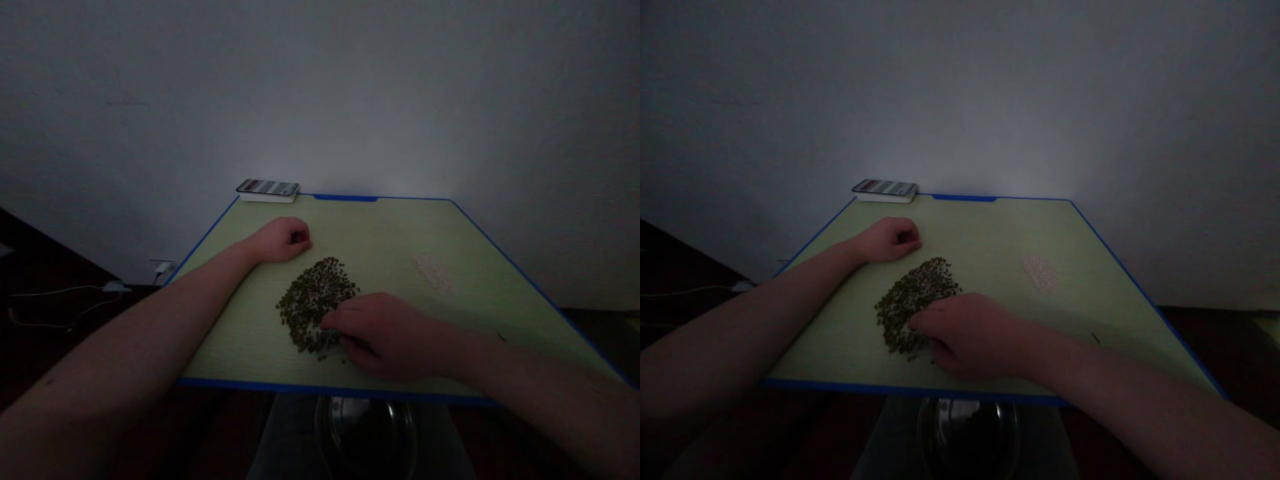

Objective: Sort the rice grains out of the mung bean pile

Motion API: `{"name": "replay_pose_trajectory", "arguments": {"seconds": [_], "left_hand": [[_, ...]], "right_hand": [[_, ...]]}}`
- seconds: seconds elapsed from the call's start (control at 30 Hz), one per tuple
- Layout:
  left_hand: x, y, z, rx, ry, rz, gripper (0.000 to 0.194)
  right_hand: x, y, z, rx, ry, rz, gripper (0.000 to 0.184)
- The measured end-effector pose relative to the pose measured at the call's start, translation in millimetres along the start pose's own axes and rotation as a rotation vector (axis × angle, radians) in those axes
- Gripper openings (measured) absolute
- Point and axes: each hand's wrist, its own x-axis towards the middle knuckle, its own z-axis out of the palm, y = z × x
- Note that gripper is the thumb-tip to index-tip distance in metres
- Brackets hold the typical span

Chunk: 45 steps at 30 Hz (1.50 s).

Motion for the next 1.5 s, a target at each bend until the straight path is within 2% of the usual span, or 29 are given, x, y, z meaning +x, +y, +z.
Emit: {"name": "replay_pose_trajectory", "arguments": {"seconds": [0.13,0.33,0.67,1.17,1.27,1.4,1.5], "left_hand": [[-1,-1,0.3,-0.007,-0.004,-0.001,0.024],[-1,0,-0.6,-0.005,-0.01,0.0,0.024],[-1,0,-1.0,-0.012,-0.007,-0.003,0.024],[-1,1,-1.2,-0.013,-0.011,-0.004,0.024],[-1,2,-1.2,-0.015,-0.005,-0.005,0.023],[-1,2,-0.7,-0.02,-0.001,-0.005,0.023],[-1,1,-0.4,-0.01,-0.001,-0.003,0.023]], "right_hand": [[3,1,-1,-0.013,-0.005,-0.078,0.031],[-1,0,-7,0.064,-0.092,-0.095,0.032],[-18,-2,-21,0.06,-0.213,0.073,0.028],[-27,6,-29,0.108,-0.286,0.11,0.029],[-27,4,-33,0.118,-0.246,0.116,0.028],[-14,-12,-33,0.101,-0.061,0.063,0.028],[3,-30,-26,-0.018,-0.13,-0.034,0.027]]}}
